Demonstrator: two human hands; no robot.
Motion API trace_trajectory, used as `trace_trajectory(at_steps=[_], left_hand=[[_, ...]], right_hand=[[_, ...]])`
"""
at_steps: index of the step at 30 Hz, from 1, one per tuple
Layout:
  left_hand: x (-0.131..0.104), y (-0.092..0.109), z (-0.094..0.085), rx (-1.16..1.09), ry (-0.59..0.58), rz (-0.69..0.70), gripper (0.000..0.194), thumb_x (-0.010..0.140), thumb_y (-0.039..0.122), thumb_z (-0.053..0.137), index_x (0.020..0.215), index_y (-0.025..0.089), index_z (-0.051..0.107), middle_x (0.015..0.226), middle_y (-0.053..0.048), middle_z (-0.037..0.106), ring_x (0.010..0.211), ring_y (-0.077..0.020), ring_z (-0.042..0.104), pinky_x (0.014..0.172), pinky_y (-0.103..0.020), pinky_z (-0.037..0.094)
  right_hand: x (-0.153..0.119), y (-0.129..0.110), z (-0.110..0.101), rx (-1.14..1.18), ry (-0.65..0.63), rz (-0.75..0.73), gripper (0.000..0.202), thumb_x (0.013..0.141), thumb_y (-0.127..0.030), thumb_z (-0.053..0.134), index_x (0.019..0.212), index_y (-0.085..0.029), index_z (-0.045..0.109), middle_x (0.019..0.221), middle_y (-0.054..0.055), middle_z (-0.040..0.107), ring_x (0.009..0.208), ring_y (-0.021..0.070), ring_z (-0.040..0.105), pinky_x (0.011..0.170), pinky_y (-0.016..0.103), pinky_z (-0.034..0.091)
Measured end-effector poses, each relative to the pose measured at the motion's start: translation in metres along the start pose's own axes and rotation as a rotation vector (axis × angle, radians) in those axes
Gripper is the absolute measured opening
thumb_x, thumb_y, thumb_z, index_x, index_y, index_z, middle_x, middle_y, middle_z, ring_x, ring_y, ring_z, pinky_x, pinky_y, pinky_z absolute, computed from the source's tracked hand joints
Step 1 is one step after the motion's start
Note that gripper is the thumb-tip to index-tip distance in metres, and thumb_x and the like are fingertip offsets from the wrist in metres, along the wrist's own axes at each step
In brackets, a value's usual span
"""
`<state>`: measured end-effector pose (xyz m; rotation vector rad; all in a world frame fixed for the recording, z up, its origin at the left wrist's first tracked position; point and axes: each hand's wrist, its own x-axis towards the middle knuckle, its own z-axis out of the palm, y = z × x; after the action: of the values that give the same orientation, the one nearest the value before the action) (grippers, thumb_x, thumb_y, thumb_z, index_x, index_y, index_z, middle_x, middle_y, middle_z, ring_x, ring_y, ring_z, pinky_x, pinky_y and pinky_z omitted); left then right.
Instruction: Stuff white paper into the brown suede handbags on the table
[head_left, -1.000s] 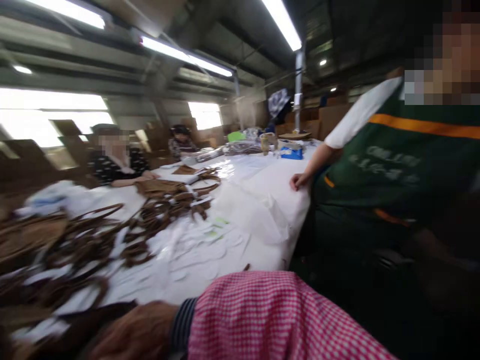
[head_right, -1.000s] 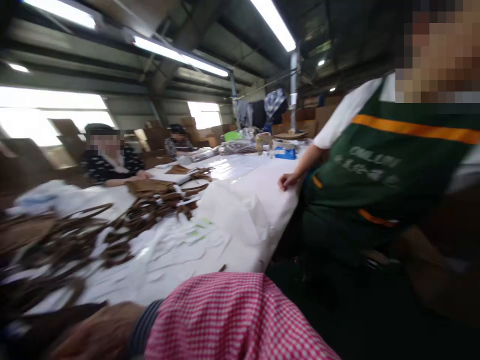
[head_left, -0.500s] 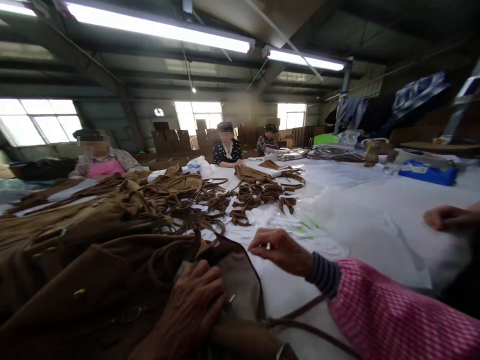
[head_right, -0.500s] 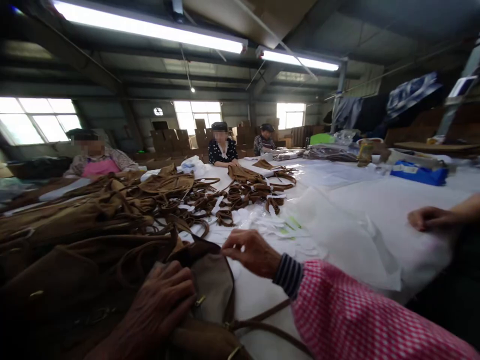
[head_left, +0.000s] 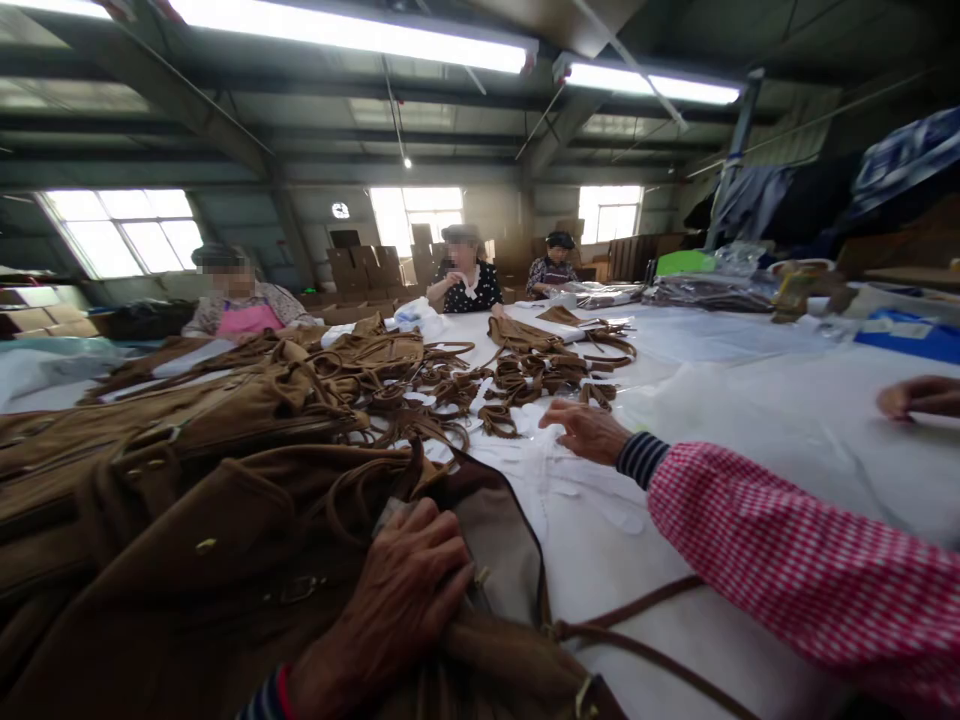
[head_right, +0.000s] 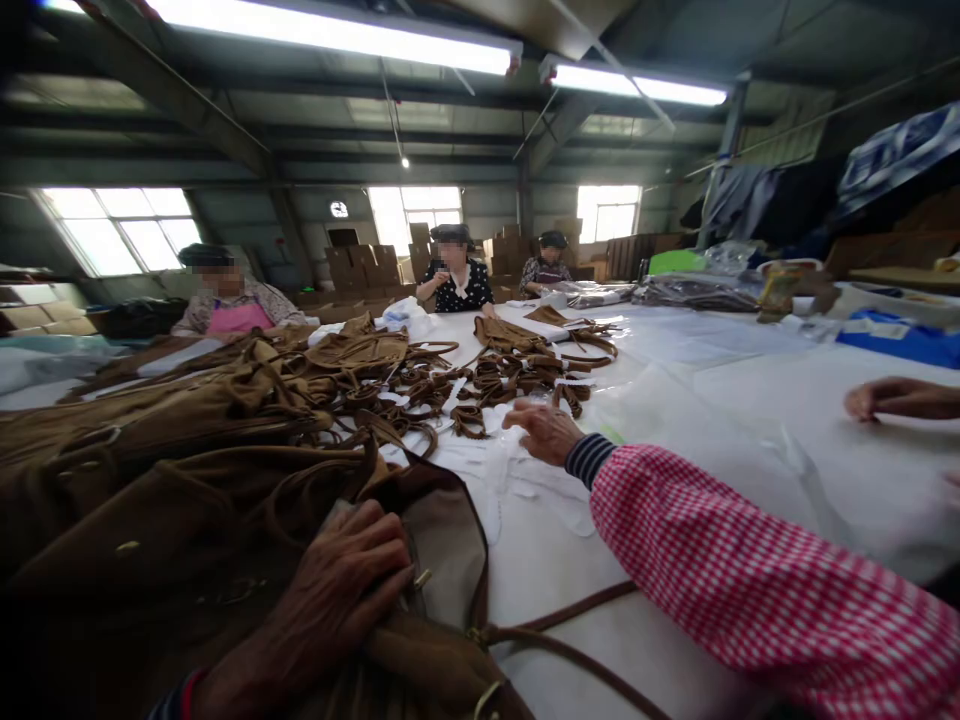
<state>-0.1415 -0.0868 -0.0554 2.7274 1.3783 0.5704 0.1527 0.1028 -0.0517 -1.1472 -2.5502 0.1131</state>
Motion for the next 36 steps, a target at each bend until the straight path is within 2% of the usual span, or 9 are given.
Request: trace_trajectory(at_steps=[5, 7, 10, 13, 17, 20, 26, 31, 36], left_hand=[[0.001, -0.001, 0.000, 0.001, -0.012, -0.002, 0.027, 0.102, 0.028, 0.053, 0.077, 0.020, 0.060, 0.089, 0.000, 0.063, 0.092, -0.0209, 0.048, 0.083, -0.039, 0.030], [0.001, -0.004, 0.001, 0.013, -0.014, 0.015, 0.028, 0.103, 0.029, 0.051, 0.079, 0.020, 0.061, 0.090, -0.001, 0.063, 0.093, -0.0213, 0.048, 0.083, -0.039, 0.030], [0.001, -0.010, 0.004, 0.037, -0.008, 0.054, 0.030, 0.104, 0.032, 0.049, 0.079, 0.022, 0.062, 0.090, -0.001, 0.063, 0.091, -0.0217, 0.048, 0.082, -0.040, 0.030], [0.002, -0.015, 0.006, 0.036, 0.017, 0.086, 0.029, 0.104, 0.033, 0.050, 0.080, 0.022, 0.064, 0.089, -0.001, 0.064, 0.089, -0.0216, 0.049, 0.081, -0.040, 0.030], [0.004, -0.017, 0.006, 0.017, 0.039, 0.118, 0.030, 0.103, 0.036, 0.051, 0.080, 0.023, 0.065, 0.089, -0.001, 0.065, 0.087, -0.0211, 0.050, 0.080, -0.039, 0.030], [0.005, -0.018, 0.007, 0.029, 0.044, 0.116, 0.028, 0.102, 0.036, 0.053, 0.080, 0.023, 0.065, 0.090, -0.001, 0.066, 0.088, -0.0211, 0.050, 0.080, -0.038, 0.031], [0.004, -0.019, 0.008, 0.040, 0.060, 0.128, 0.026, 0.101, 0.034, 0.054, 0.080, 0.023, 0.065, 0.089, 0.000, 0.067, 0.086, -0.0202, 0.052, 0.078, -0.036, 0.033], [0.001, -0.005, 0.000, 0.014, 0.077, 0.073, 0.025, 0.102, 0.031, 0.053, 0.084, 0.022, 0.067, 0.092, 0.000, 0.067, 0.090, -0.0196, 0.054, 0.083, -0.038, 0.035], [-0.003, 0.004, -0.002, -0.019, 0.098, 0.006, 0.026, 0.102, 0.029, 0.051, 0.084, 0.021, 0.067, 0.099, -0.003, 0.067, 0.095, -0.0205, 0.053, 0.087, -0.040, 0.038]], right_hand=[[0.017, -0.015, 0.009, -0.252, -0.218, -0.094, 0.042, 0.082, 0.000, 0.053, 0.114, -0.020, 0.070, 0.124, 0.010, 0.064, 0.102, 0.0242, 0.065, 0.069, 0.029, 0.043], [0.018, -0.011, 0.005, -0.245, -0.239, -0.077, 0.034, 0.086, -0.004, 0.055, 0.111, -0.020, 0.071, 0.121, 0.009, 0.065, 0.102, 0.0238, 0.065, 0.073, 0.029, 0.044], [0.006, 0.004, -0.013, -0.203, -0.234, -0.059, 0.044, 0.087, -0.007, 0.060, 0.128, -0.023, 0.064, 0.133, 0.008, 0.060, 0.111, 0.0233, 0.062, 0.082, 0.030, 0.046], [-0.027, 0.017, -0.040, -0.074, -0.175, -0.061, 0.055, 0.084, -0.006, 0.063, 0.137, -0.022, 0.058, 0.133, 0.009, 0.059, 0.105, 0.0207, 0.063, 0.085, 0.030, 0.046], [-0.096, 0.022, -0.074, 0.026, -0.082, 0.032, 0.018, 0.092, -0.017, 0.059, 0.106, -0.019, 0.070, 0.096, 0.003, 0.068, 0.082, 0.0170, 0.063, 0.078, 0.029, 0.045], [-0.148, 0.017, -0.086, 0.022, -0.128, 0.106, 0.015, 0.095, -0.022, 0.056, 0.094, -0.021, 0.071, 0.088, 0.002, 0.068, 0.078, 0.0168, 0.062, 0.074, 0.028, 0.044], [-0.191, 0.003, -0.064, -0.136, -0.231, 0.072, 0.022, 0.095, -0.015, 0.049, 0.111, -0.022, 0.062, 0.113, 0.006, 0.066, 0.097, 0.0212, 0.067, 0.083, 0.032, 0.048], [-0.185, 0.010, -0.043, -0.251, -0.249, -0.038, 0.022, 0.099, -0.015, 0.040, 0.084, -0.022, 0.055, 0.091, 0.004, 0.064, 0.073, 0.0187, 0.065, 0.064, 0.029, 0.044], [-0.181, 0.028, -0.033, -0.173, -0.222, -0.035, 0.009, 0.091, -0.018, 0.048, 0.086, -0.024, 0.053, 0.085, 0.002, 0.062, 0.069, 0.0188, 0.064, 0.061, 0.030, 0.042]])
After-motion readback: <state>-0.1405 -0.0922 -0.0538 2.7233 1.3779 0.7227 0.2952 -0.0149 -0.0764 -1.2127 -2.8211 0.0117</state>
